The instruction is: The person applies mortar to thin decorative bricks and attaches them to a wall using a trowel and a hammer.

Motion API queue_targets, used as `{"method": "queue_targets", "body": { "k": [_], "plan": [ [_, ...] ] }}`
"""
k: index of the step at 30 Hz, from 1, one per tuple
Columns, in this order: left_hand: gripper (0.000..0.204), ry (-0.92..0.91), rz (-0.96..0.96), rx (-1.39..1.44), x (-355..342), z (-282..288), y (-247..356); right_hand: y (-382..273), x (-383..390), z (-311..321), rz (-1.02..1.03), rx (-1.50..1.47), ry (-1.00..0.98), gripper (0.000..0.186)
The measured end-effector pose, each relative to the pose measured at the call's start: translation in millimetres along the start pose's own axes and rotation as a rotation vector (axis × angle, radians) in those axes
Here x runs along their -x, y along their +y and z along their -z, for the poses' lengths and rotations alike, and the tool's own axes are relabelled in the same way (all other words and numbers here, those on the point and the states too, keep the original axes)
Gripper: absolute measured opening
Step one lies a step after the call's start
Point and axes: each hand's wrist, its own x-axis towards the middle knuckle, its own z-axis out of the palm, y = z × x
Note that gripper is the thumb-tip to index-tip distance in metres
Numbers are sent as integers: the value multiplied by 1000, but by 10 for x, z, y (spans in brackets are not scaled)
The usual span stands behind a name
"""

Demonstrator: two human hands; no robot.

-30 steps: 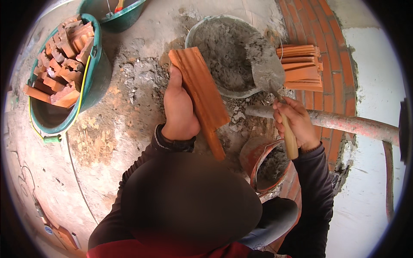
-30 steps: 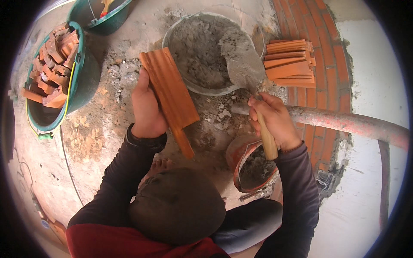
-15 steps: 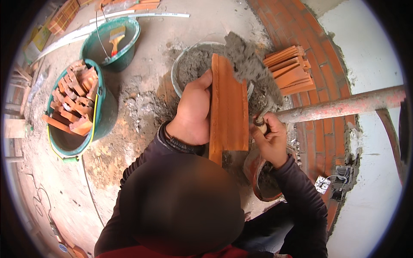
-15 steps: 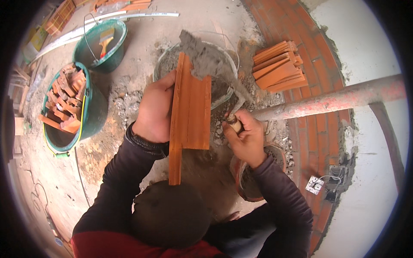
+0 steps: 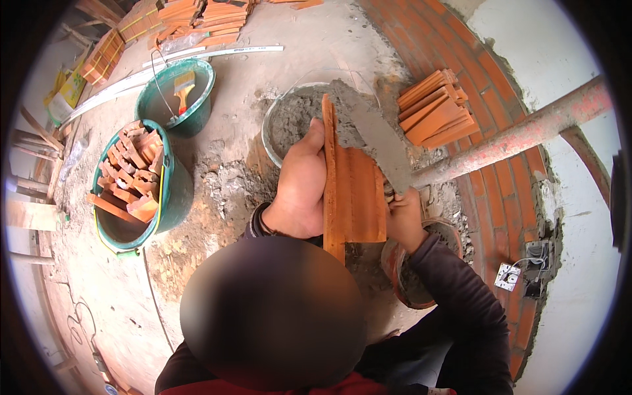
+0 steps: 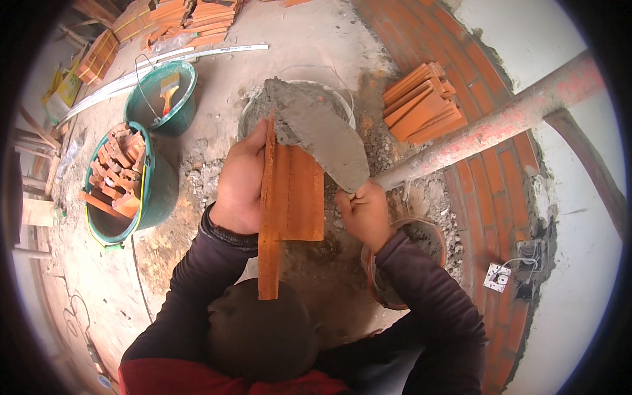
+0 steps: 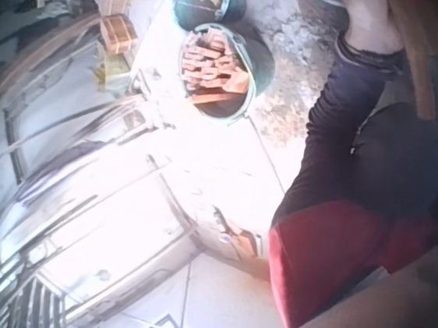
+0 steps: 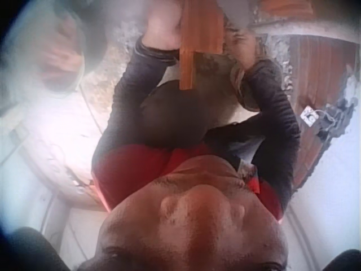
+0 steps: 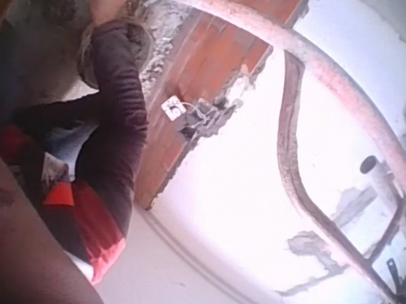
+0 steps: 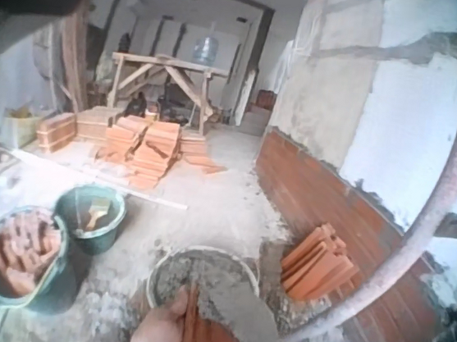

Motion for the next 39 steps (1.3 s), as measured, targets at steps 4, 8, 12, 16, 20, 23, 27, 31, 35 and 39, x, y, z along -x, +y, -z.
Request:
{"method": "queue_targets", "body": {
  "k": [4,8,12,16,20,23,27,31,35,39],
  "plan": [
    [56,212,-106,-201,24,-89,-45,7,28,-126,-44,22,26,23],
    [57,278,-125,-204,18,-90,-21,14,33,-183,32,128,34,27],
    [58,329,-102,-141,-12,-80,20,23,53,-172,25,226,12,31],
    [56,337,-84,-125,-25,-54,50,-101,59,-154,-16,326,11,32],
    [53,347,-105,-124,-56,10,120,-167,85,-121,-144,316,-25,32],
    [51,263,-105,-106,-69,127,212,-88,117,-97,-102,353,-22,33],
    [48,216,-177,-149,-87,129,305,-51,149,-122,6,369,17,16],
    [47,159,-233,-150,-103,150,438,-121,185,-154,-189,297,-33,31],
    [44,99,-209,-110,-71,157,586,-97,194,-160,-197,292,-24,23],
    [48,61,-214,-155,-78,224,704,-154,87,-50,-160,186,44,11]
  ]
}}
